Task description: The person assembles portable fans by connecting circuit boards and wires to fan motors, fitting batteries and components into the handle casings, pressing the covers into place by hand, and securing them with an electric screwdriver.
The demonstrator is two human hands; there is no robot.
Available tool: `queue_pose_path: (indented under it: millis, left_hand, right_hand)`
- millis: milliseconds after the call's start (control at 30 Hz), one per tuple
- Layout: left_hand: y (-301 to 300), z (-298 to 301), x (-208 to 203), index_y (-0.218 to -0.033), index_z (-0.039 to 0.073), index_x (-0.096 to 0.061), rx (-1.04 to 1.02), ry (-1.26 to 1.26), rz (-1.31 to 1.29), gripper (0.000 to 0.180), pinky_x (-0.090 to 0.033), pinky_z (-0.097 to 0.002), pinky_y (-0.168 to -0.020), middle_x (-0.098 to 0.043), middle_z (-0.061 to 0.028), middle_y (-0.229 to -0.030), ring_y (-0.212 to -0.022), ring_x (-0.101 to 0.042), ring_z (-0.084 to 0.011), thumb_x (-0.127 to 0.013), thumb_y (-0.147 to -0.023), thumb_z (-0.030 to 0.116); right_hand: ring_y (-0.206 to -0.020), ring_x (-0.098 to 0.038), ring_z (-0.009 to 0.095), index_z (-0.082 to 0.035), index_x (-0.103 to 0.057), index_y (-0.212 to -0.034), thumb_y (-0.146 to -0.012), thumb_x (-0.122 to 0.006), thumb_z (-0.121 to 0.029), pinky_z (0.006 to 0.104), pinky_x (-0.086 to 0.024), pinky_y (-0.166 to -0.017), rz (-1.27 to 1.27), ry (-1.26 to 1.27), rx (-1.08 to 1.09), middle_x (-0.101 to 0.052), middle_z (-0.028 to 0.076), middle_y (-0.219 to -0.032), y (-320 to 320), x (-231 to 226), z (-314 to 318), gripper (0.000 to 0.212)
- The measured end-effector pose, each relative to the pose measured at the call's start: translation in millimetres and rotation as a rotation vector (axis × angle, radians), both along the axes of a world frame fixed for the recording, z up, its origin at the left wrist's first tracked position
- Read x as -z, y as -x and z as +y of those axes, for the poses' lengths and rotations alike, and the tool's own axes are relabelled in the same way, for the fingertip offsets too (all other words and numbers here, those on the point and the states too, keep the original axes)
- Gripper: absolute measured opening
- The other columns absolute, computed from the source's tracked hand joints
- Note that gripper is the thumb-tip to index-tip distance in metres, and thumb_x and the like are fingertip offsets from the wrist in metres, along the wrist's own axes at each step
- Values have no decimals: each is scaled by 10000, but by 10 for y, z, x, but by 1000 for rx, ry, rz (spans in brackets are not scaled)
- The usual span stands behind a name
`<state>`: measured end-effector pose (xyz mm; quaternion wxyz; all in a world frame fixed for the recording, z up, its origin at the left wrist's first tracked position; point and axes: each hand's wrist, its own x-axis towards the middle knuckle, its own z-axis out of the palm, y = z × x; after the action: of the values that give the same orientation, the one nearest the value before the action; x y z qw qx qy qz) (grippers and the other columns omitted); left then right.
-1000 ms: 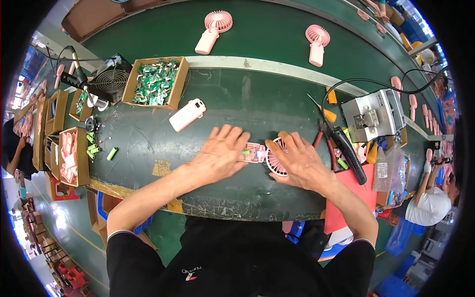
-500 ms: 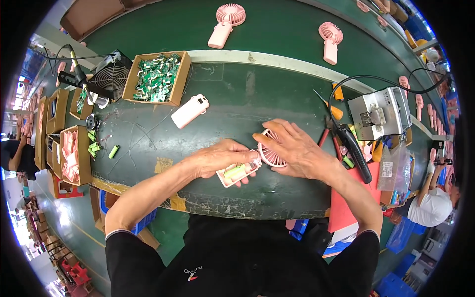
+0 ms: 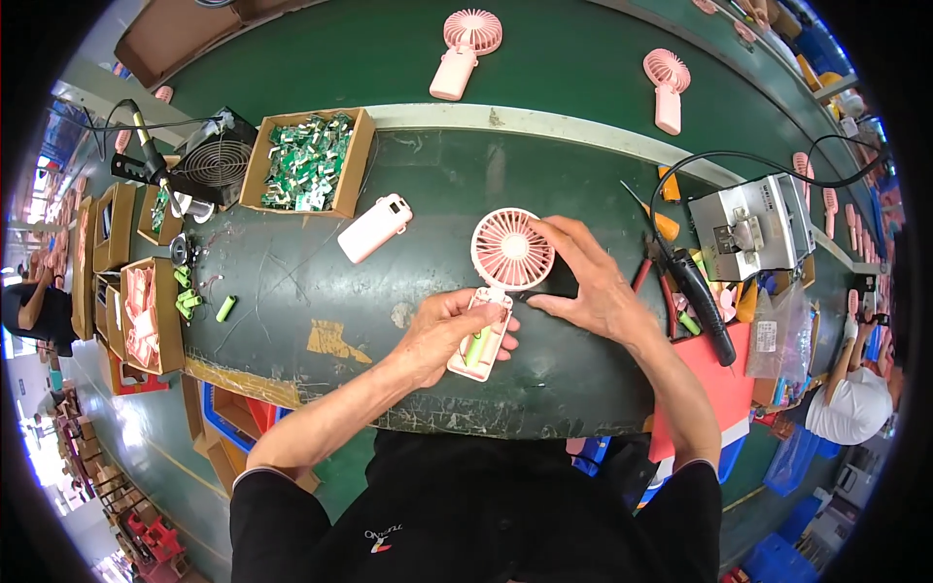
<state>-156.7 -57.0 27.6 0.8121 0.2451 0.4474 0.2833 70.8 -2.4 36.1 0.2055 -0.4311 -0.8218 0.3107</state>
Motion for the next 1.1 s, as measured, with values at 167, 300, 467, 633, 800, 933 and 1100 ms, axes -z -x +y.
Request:
queue_pose_path:
  millis: [167, 300, 467, 633, 800, 933, 1100]
  left_hand:
    - [-43, -17, 33, -1230, -72, -488, -93, 80, -140, 480, -599, -421, -788, -635, -240, -1083, -913, -684, -323, -469, -1006, 351]
    - [-61, -29, 52, -1283, -76, -444, -94, 52, -179, 577, -574, -462, -848, -598, -265, -1157, -988, -657, -358, -369, -1022, 433]
    - [-108, -33, 59, -1276, -53, -473, -63, 11, -152, 585, -583, -382, -788, -616, -184, -1151, -998, -660, -271, -404, -1011, 464]
    - [-82, -22, 97, -1288, -53, -467, -49, -9, -135, 588, -576, -380, -799, -607, -186, -1168, -1018, -651, -277, -397, -1014, 463]
    - [-71, -24, 110, -1298, -52, -459, -58, 1, -166, 613, -571, -384, -811, -601, -186, -1174, -1037, -643, -288, -392, -1009, 484]
    - [-73, -22, 111, -1301, -53, -456, -57, -3, -181, 623, -572, -385, -805, -599, -190, -1180, -1047, -640, -291, -390, -1007, 492]
    - [-60, -23, 111, -1282, -53, -478, -66, 35, -198, 510, -580, -366, -783, -610, -184, -1169, -1023, -654, -277, -453, -1013, 379]
  right_hand:
    - [-1278, -438, 356, -99, -425, -1408, -663, -818, -118, 404, -387, -1061, 109, 12, 41, -428, 169, -1381, 1, 127, -31, 842]
    - [-1283, -429, 367, -90, -432, -1402, -669, -809, -114, 414, -385, -1056, 116, 17, 49, -431, 183, -1376, 35, 150, -41, 824]
    - [-1245, -448, 380, -80, -445, -1390, -679, -802, -116, 431, -393, -1033, 126, -63, 58, -442, 194, -1356, 24, 219, -35, 796]
    - [-1217, -460, 381, -73, -452, -1381, -676, -804, -115, 433, -397, -1022, 114, -69, 52, -448, 194, -1346, 17, 249, -13, 789]
    - [-1201, -466, 380, -73, -458, -1375, -668, -805, -112, 434, -403, -1013, 120, -67, 47, -453, 194, -1340, 28, 236, -4, 789]
    - [-1199, -469, 381, -75, -456, -1378, -660, -807, -112, 431, -404, -1012, 122, -61, 57, -457, 193, -1337, 24, 235, -9, 800]
    - [-1202, -478, 363, -70, -453, -1382, -651, -808, -113, 424, -404, -1016, 97, -72, 33, -462, 186, -1345, -3, 183, 20, 814]
